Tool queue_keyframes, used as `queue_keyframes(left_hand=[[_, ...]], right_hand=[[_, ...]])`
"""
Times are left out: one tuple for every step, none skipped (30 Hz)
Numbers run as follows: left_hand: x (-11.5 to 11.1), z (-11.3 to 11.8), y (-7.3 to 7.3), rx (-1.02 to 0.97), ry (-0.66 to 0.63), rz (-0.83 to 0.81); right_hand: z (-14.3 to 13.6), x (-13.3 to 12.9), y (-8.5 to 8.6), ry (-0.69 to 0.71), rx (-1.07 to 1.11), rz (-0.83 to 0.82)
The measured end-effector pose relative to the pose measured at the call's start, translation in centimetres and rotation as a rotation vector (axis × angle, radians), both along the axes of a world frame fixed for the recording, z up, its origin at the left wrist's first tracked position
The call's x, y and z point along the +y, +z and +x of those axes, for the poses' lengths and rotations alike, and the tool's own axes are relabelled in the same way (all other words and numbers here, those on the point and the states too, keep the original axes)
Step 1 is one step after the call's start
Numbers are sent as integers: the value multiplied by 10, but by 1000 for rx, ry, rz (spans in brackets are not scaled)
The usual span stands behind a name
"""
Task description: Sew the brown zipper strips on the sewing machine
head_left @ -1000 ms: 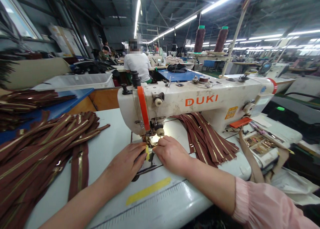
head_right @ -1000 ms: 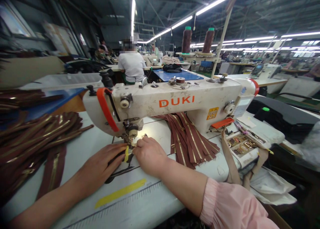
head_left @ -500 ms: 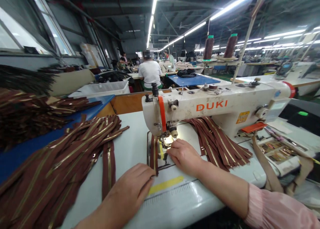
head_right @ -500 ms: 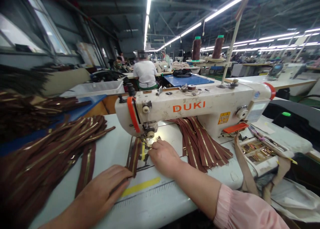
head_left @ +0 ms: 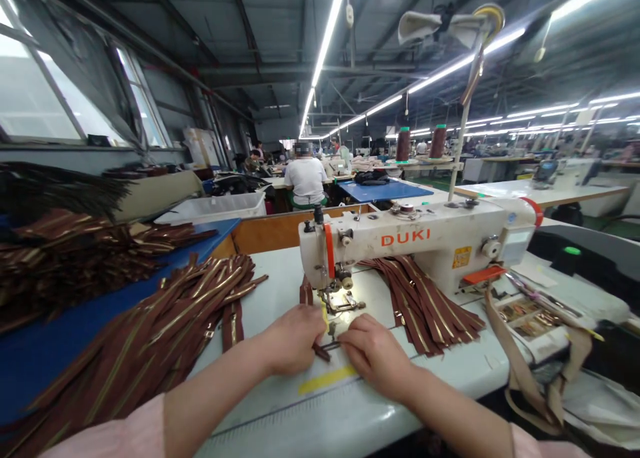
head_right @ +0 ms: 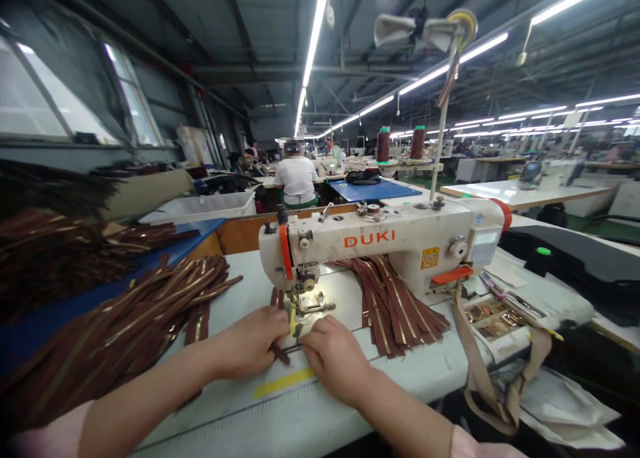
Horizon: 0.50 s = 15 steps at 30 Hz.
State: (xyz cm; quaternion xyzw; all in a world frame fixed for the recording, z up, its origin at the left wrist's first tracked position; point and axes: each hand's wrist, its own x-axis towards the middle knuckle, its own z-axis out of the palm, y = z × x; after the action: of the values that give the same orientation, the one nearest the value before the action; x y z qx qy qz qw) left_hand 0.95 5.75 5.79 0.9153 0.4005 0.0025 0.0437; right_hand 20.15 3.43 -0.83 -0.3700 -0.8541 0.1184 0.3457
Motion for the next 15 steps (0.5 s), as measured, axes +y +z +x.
queue_keyframes(left_hand=[[-3,2,-1,-15,25,-2],[-8,4,-2,-36,55,-5],[-13,7,-4,-63,87,-9],[-19,11,-5,-94,121,-13],[-27,15,-5,-128,153,-15],[-34,18,-4,-160,182,-12],[-43,21,-1,-198,210,-13],[-51,21,4,-242,241,-21],[-59,18,10,-285,275,-34],[-67,12,15,-337,322,-66],[-74,2,21,-374,382,-90],[-81,-12,24,-384,438,-97],[-86,-29,23,-375,490,-79],[-90,-47,20,-354,519,-57],[-92,-67,12,-306,542,-23]], right_hand=[[0,-5,0,-17,85,-95],[-1,-10,0,-31,168,-194],[-2,-13,1,-27,240,-281],[-3,-16,3,-16,304,-359],[-4,-18,6,4,363,-422],[-3,-20,10,29,420,-476],[-2,-21,15,52,476,-527],[1,-21,21,73,527,-579],[5,-20,27,93,575,-630],[10,-18,32,114,613,-679],[15,-15,37,135,644,-725],[19,-12,40,148,674,-766],[21,-8,42,155,696,-806],[21,-3,41,157,709,-844],[17,2,38,152,712,-881]])
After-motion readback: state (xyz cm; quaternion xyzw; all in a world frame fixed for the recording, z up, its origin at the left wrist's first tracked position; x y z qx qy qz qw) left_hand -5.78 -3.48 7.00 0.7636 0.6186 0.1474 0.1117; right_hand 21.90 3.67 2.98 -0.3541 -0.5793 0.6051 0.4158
